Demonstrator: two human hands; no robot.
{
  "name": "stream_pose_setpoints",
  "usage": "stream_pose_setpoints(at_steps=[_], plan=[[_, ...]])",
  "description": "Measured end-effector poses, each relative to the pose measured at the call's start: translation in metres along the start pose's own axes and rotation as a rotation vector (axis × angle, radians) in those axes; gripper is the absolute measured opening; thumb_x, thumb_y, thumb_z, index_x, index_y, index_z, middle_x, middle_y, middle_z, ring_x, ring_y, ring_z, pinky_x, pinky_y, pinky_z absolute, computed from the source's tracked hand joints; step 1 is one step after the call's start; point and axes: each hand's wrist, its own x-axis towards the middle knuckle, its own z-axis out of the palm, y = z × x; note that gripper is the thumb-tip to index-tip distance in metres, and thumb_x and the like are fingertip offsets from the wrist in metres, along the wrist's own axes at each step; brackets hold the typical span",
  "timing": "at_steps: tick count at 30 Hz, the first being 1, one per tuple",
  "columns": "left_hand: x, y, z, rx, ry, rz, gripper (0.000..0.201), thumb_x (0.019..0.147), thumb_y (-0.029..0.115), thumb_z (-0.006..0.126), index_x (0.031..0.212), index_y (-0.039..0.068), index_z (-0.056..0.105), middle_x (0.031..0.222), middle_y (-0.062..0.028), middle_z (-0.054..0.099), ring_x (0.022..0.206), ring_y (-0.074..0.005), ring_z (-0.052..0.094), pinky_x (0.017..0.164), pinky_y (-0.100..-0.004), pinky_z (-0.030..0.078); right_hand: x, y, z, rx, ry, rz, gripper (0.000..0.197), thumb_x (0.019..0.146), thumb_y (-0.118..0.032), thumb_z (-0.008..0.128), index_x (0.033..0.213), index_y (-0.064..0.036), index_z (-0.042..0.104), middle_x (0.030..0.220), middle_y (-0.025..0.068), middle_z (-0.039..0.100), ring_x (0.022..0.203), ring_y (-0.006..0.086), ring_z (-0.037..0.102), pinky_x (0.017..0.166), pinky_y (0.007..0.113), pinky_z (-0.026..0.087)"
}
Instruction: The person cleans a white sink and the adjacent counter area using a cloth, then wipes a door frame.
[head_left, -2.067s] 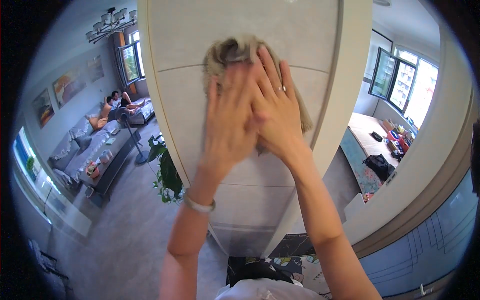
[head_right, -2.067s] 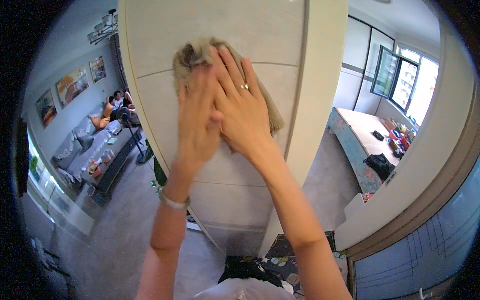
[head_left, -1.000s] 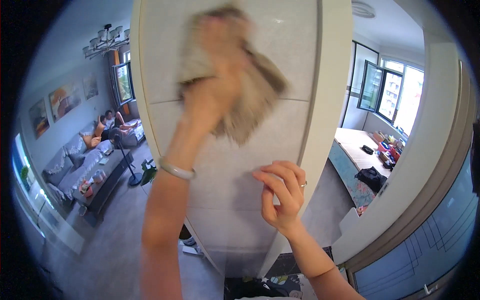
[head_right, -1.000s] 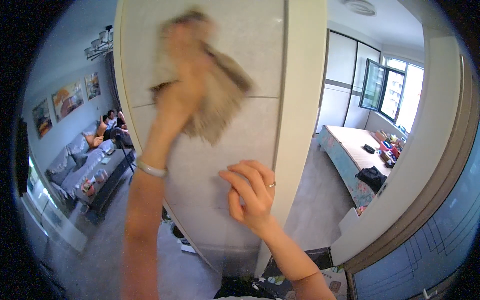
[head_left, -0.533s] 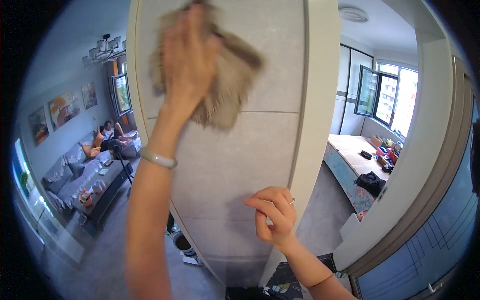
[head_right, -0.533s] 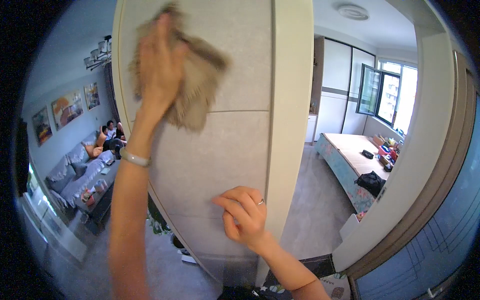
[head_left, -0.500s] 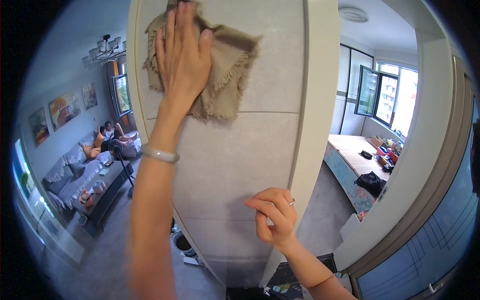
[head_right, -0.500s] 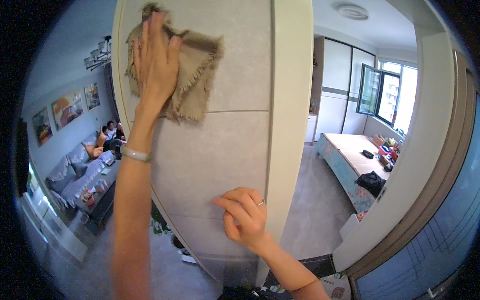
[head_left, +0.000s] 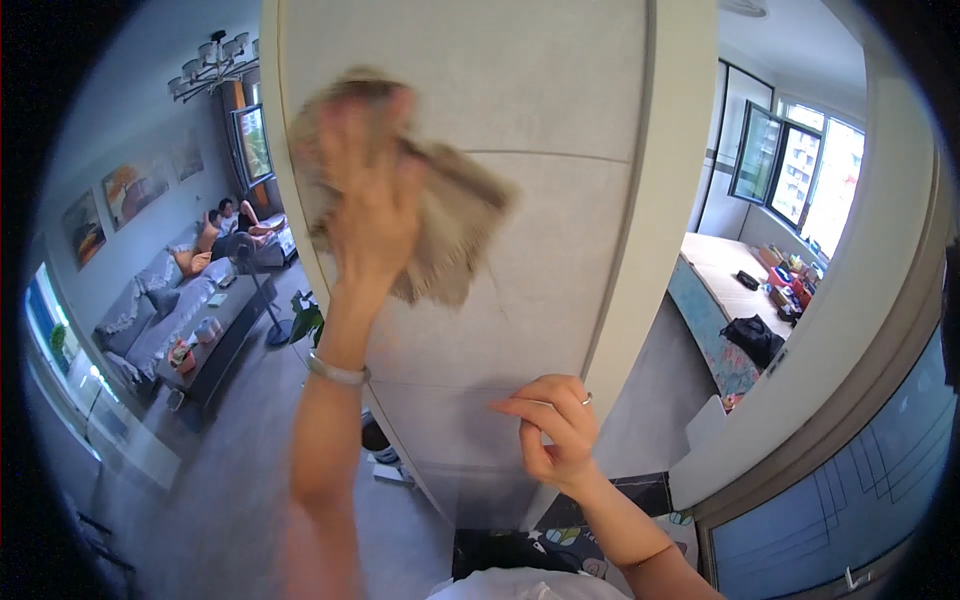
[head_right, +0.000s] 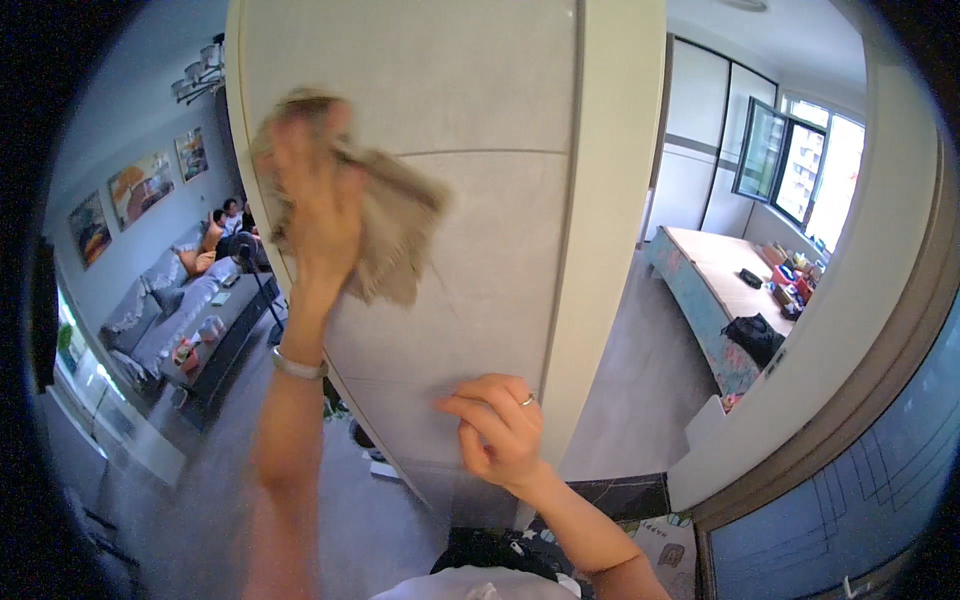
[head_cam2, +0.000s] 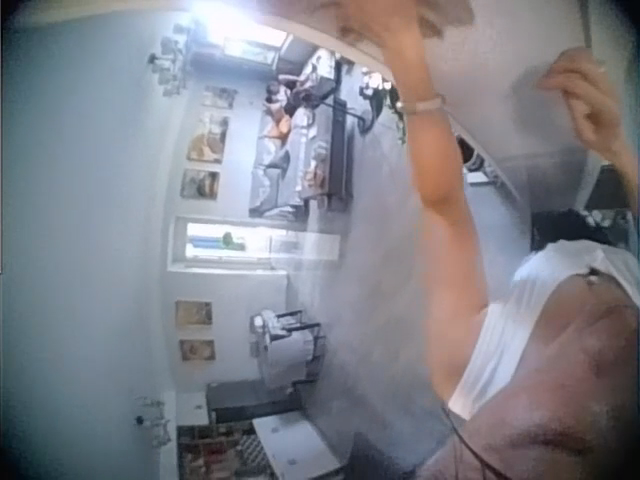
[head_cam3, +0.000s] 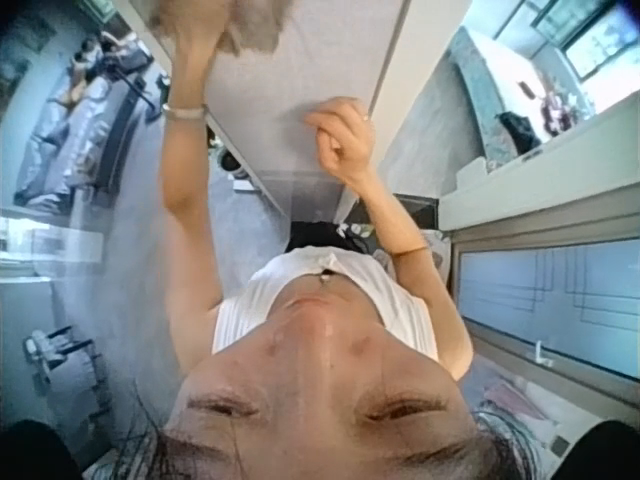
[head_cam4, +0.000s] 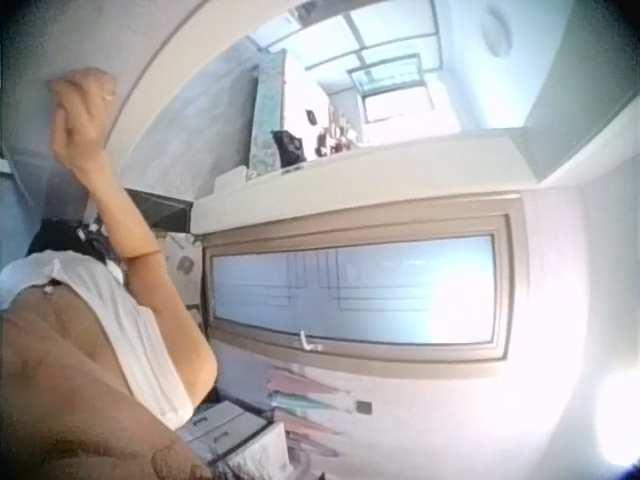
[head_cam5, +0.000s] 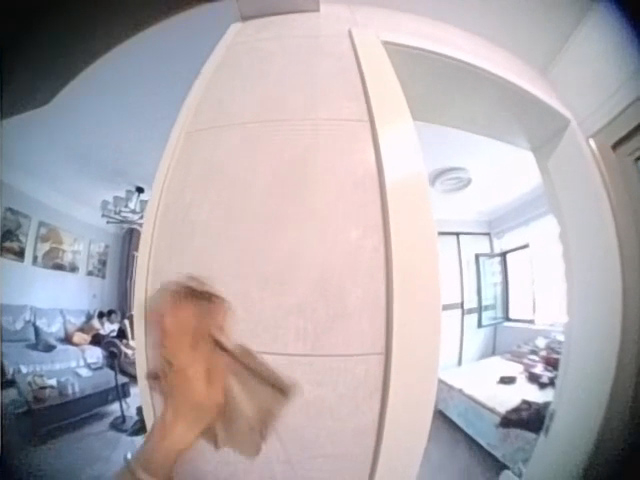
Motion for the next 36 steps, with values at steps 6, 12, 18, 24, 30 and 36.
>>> stream_pose_setpoints(at_steps=[6, 12, 18, 24, 30, 36], plan=[[-0.103, 0.045, 0.020, 0.071, 0.210, -0.401, 0.058, 0.093, 0.045, 0.041, 0.144, 0.017, 0.036, 0.148, -0.0267, 0.021, 0.139, -0.0456, 0.013, 0.111, -0.0544, 0.013, -0.041, 0.002, -0.014, -0.028, -0.057, 0.143, 0.028, 0.060, 0.006, 0.053, 0.080, -0.0056, 0.068, 0.080, 0.0074, 0.061, 0.074, 0.0240, 0.056, 0.067, 0.034, 0.046], [-0.093, 0.116, 0.042, -0.218, -0.084, -0.149, 0.060, 0.090, 0.043, 0.047, 0.143, 0.016, 0.037, 0.143, -0.0265, 0.027, 0.134, -0.0518, 0.015, 0.107, -0.0630, 0.013, -0.049, -0.001, -0.016, -0.004, -0.083, 0.174, 0.026, 0.060, 0.007, 0.054, 0.080, -0.0050, 0.067, 0.079, 0.0076, 0.061, 0.072, 0.0247, 0.055, 0.065, 0.034, 0.046], [-0.152, 0.147, 0.052, -0.024, -0.291, 0.193, 0.056, 0.086, 0.036, 0.049, 0.141, 0.024, 0.042, 0.141, -0.0064, 0.043, 0.139, -0.0315, 0.023, 0.109, -0.0603, 0.016, -0.058, -0.007, -0.015, 0.023, -0.059, 0.233, 0.024, 0.064, 0.012, 0.053, 0.078, -0.0023, 0.067, 0.078, 0.0083, 0.061, 0.071, 0.0231, 0.055, 0.066, 0.031, 0.043], [-0.263, 0.034, 0.029, 0.069, -0.196, -0.087, 0.067, 0.084, 0.033, 0.052, 0.144, 0.011, 0.031, 0.151, -0.0203, 0.020, 0.141, -0.0395, 0.010, 0.114, -0.0525, 0.000, -0.075, 0.000, -0.022, -0.021, -0.101, 0.247, 0.022, 0.062, 0.009, 0.055, 0.077, -0.0029, 0.065, 0.078, 0.0089, 0.061, 0.071, 0.0247, 0.056, 0.062, 0.033, 0.045], [-0.133, 0.082, 0.037, 0.013, 0.020, -0.408, 0.059, 0.094, 0.043, 0.038, 0.146, 0.018, 0.031, 0.153, -0.0185, 0.016, 0.141, -0.0413, 0.011, 0.108, -0.0583, 0.011, -0.090, 0.007, -0.023, -0.045, -0.110, 0.333, 0.023, 0.061, 0.009, 0.054, 0.077, -0.0032, 0.065, 0.079, 0.0085, 0.061, 0.070, 0.0250, 0.055, 0.062, 0.033, 0.044], [-0.335, 0.143, 0.070, -0.178, -0.449, 0.265, 0.046, 0.083, 0.041, 0.057, 0.128, 0.029, 0.055, 0.139, 0.0054, 0.044, 0.137, -0.0233, 0.029, 0.104, -0.0577, 0.023, -0.088, 0.003, -0.027, -0.039, -0.108, 0.340, 0.023, 0.062, 0.008, 0.055, 0.077, -0.0037, 0.066, 0.080, 0.0088, 0.061, 0.070, 0.0250, 0.055, 0.063, 0.033, 0.045]])
